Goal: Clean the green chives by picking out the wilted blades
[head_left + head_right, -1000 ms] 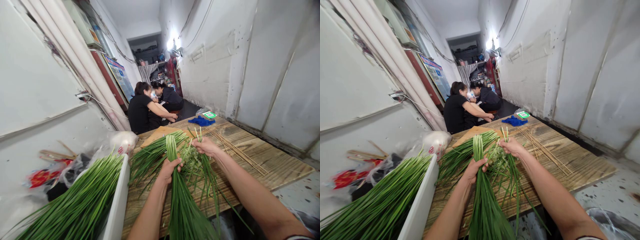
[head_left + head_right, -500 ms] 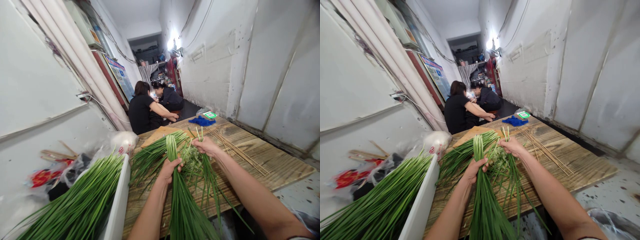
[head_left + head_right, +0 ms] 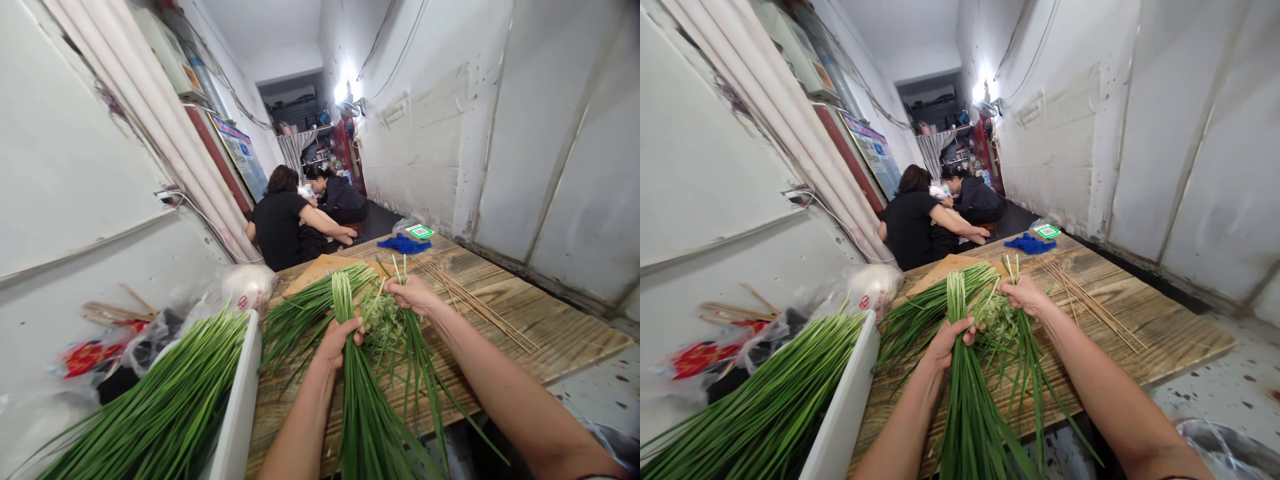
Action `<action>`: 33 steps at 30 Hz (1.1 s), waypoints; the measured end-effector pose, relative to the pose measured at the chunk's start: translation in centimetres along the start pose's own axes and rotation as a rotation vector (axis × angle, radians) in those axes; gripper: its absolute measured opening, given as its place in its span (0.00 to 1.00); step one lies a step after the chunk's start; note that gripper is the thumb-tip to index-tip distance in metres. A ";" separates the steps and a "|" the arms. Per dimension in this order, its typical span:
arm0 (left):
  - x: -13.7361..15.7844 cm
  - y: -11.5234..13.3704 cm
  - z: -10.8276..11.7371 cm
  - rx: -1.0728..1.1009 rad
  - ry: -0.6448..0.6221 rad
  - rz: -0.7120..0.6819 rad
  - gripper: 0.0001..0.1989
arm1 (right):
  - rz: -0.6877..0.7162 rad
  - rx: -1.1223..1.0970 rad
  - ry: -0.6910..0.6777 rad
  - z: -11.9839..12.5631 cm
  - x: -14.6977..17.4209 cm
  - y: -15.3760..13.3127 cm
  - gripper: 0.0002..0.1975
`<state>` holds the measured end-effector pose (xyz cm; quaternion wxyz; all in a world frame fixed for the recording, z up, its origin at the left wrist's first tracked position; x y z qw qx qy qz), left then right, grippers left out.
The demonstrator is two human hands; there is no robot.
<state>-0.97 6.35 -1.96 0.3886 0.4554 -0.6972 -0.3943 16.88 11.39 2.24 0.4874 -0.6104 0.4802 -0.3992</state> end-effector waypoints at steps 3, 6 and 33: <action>0.0 -0.1 -0.1 0.042 -0.052 0.027 0.19 | -0.006 0.000 -0.011 -0.1 0.1 -0.1 0.07; 0.0 -0.2 -0.5 0.109 -0.139 0.074 0.18 | 0.003 -0.004 -0.019 -0.2 0.1 0.0 0.06; -0.4 -0.3 0.4 0.347 -0.224 0.161 0.12 | 0.029 0.050 -0.068 0.2 0.1 -0.7 0.15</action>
Point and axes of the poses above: each hand's wrist, its own x-axis away from the middle knuckle, its own z-axis out of the back of the hand, y = z × x, the point moved 6 cm from there along -x, towards the middle knuckle, and after that the axes turned 5 degrees about -y, right-handed, at the moved point
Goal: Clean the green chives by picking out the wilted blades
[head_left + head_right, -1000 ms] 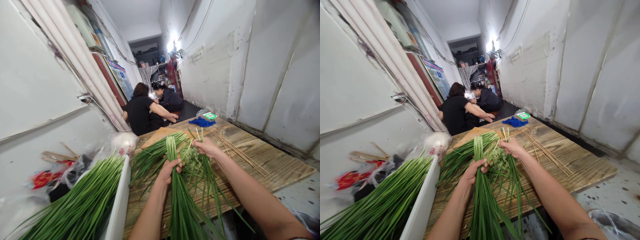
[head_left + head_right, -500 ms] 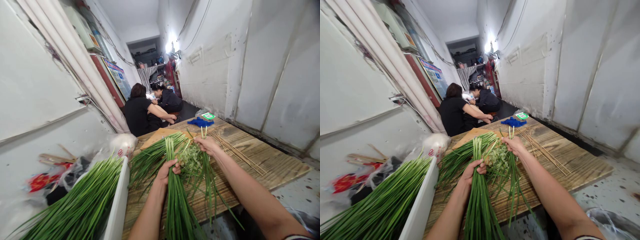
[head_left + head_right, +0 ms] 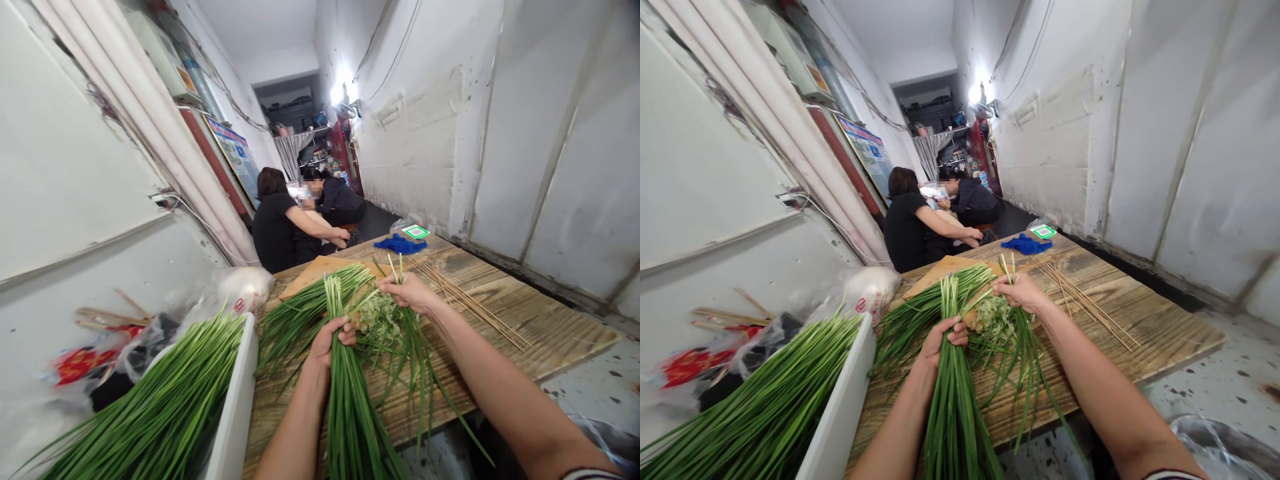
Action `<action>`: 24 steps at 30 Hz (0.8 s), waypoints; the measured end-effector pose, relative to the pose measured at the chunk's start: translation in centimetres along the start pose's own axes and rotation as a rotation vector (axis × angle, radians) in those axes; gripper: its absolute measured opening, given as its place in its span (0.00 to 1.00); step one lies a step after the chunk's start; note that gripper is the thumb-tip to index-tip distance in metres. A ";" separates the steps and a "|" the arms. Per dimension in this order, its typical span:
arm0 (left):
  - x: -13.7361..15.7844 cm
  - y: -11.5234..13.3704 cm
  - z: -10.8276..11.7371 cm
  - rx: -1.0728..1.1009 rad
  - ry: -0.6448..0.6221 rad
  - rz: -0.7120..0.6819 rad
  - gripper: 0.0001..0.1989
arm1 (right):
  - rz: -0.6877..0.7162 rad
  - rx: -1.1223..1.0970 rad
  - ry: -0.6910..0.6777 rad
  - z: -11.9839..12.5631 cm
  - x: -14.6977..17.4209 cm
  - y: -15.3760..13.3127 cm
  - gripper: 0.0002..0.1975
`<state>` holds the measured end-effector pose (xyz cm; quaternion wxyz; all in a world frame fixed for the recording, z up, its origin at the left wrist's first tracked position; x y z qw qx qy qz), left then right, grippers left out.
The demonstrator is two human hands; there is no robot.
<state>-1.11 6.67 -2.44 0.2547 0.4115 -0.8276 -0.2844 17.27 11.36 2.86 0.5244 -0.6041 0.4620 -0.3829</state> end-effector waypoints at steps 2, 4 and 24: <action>0.1 0.4 0.1 0.040 0.008 -0.012 0.12 | -0.003 0.130 -0.018 0.2 0.1 -0.3 0.12; 0.3 0.6 0.2 0.046 0.009 -0.005 0.11 | 0.033 0.309 -0.068 0.3 0.4 -0.9 0.10; 1.7 1.3 -1.0 -0.270 -0.254 -0.097 0.16 | -0.206 -0.051 -0.860 -2.8 2.6 1.7 0.13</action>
Point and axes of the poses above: each hand's wrist, its own x-axis away from the middle knuckle, its own z-axis out of the back of the hand, y = z × x, the point moved 6 cm from there along -x, towards the middle knuckle, and after that the axes turned 5 degrees about -y, right-handed, at the moved point
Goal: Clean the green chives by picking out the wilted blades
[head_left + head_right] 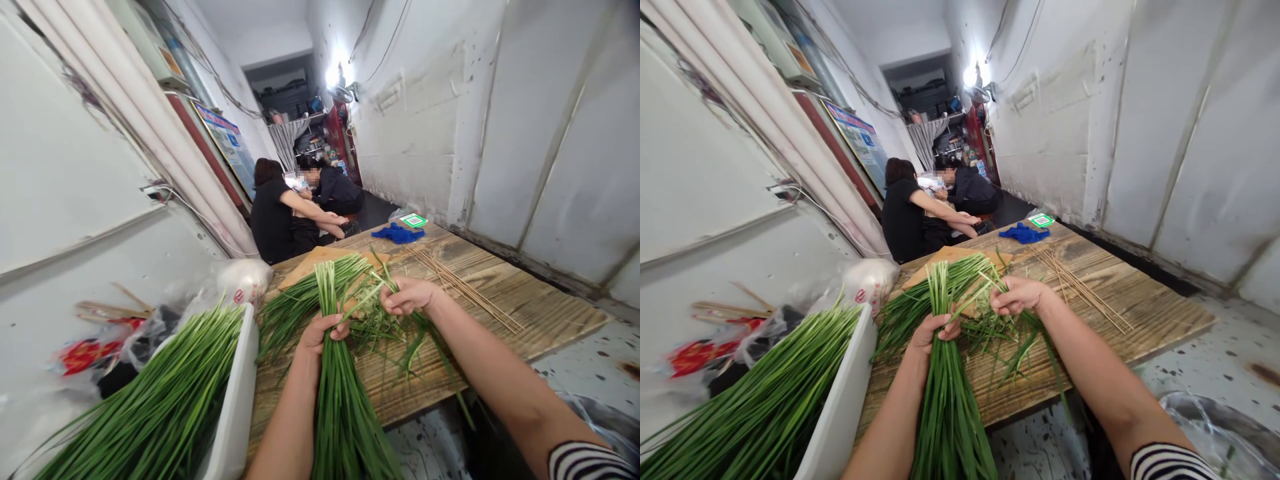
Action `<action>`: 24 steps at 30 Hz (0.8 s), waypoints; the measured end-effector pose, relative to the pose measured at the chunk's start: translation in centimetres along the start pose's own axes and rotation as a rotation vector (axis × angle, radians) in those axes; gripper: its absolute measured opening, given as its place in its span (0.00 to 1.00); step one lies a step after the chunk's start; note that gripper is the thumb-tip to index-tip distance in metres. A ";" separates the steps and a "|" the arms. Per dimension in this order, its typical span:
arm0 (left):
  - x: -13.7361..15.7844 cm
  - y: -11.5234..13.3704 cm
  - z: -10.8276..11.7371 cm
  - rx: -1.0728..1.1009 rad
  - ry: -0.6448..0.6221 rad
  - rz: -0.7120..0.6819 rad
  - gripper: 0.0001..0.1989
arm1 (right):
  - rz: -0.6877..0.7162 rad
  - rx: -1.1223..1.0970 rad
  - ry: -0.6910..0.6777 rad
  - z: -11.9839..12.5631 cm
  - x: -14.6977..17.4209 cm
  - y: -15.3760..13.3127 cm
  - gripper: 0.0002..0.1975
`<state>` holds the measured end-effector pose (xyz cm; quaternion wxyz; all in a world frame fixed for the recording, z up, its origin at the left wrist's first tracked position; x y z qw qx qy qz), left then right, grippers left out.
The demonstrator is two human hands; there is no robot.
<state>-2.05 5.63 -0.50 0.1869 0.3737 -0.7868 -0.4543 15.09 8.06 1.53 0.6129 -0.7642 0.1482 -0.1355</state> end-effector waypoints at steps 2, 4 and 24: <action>0.0 0.2 -0.1 0.004 0.004 -0.019 0.16 | 0.071 -0.049 0.016 0.1 -0.1 -0.5 0.11; 0.0 0.2 -0.3 0.002 0.010 -0.017 0.16 | 0.141 -0.072 0.084 0.6 0.1 -1.2 0.12; -0.3 -0.1 1.4 -0.069 0.319 0.074 0.18 | -0.101 0.851 0.368 1.5 3.0 -3.5 0.16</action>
Point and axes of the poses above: each hand's wrist, its own x-axis away from the middle knuckle, its own z-axis out of the back of the hand, y = z × x, the point moved 6 cm from there along -x, towards the middle knuckle, and after that the axes turned 5 degrees about -y, right-handed, at the moved point
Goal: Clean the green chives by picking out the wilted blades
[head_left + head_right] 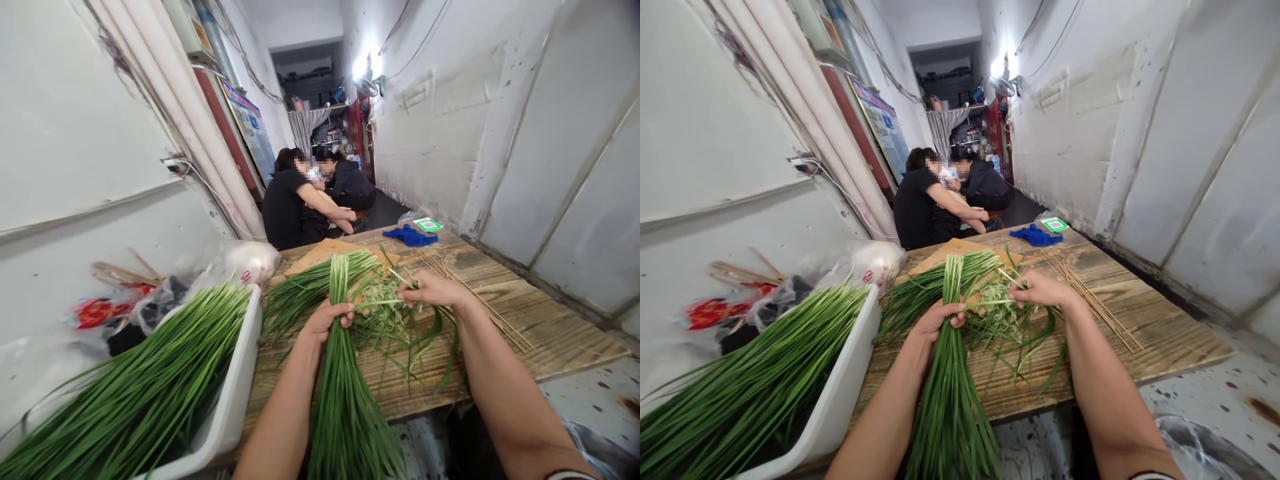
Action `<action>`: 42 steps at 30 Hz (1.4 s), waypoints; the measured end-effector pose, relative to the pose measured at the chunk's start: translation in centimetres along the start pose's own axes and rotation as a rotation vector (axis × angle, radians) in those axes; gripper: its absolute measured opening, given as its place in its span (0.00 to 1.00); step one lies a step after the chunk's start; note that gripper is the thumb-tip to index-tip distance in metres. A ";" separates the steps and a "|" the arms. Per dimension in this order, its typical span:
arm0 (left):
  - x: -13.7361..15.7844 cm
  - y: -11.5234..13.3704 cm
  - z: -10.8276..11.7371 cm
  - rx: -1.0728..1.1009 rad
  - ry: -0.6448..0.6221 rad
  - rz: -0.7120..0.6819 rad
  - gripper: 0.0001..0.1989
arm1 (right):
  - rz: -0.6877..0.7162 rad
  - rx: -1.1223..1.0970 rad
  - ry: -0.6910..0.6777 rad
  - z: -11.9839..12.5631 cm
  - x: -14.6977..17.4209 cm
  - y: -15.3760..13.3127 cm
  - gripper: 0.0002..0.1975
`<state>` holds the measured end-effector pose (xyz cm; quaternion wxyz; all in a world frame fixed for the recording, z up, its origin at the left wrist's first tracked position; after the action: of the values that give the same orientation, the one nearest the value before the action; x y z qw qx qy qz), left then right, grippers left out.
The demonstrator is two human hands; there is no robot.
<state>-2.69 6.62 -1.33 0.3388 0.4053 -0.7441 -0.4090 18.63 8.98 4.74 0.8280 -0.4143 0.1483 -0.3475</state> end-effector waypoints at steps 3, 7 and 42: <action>0.5 0.4 -0.3 -0.029 -0.020 -0.013 0.19 | -0.071 -0.183 -0.112 -0.9 0.3 0.5 0.16; 0.7 0.5 -0.4 -0.033 -0.018 0.000 0.20 | -0.085 -0.410 -0.103 -1.3 0.1 0.9 0.18; -0.2 -0.2 -0.8 0.026 -0.140 -0.081 0.17 | -0.202 -0.577 0.077 -2.4 -2.5 2.4 0.15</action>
<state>-1.83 6.47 -1.24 0.2637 0.4099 -0.7543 -0.4399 16.65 10.35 1.26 0.6311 -0.6315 0.2302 -0.3872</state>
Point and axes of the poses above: each hand's wrist, its own x-axis away from the middle knuckle, its own z-axis out of the back of the hand, y = z × x, the point moved 6 cm from there along -x, towards the middle knuckle, and after that the axes turned 5 degrees about -y, right-handed, at the moved point
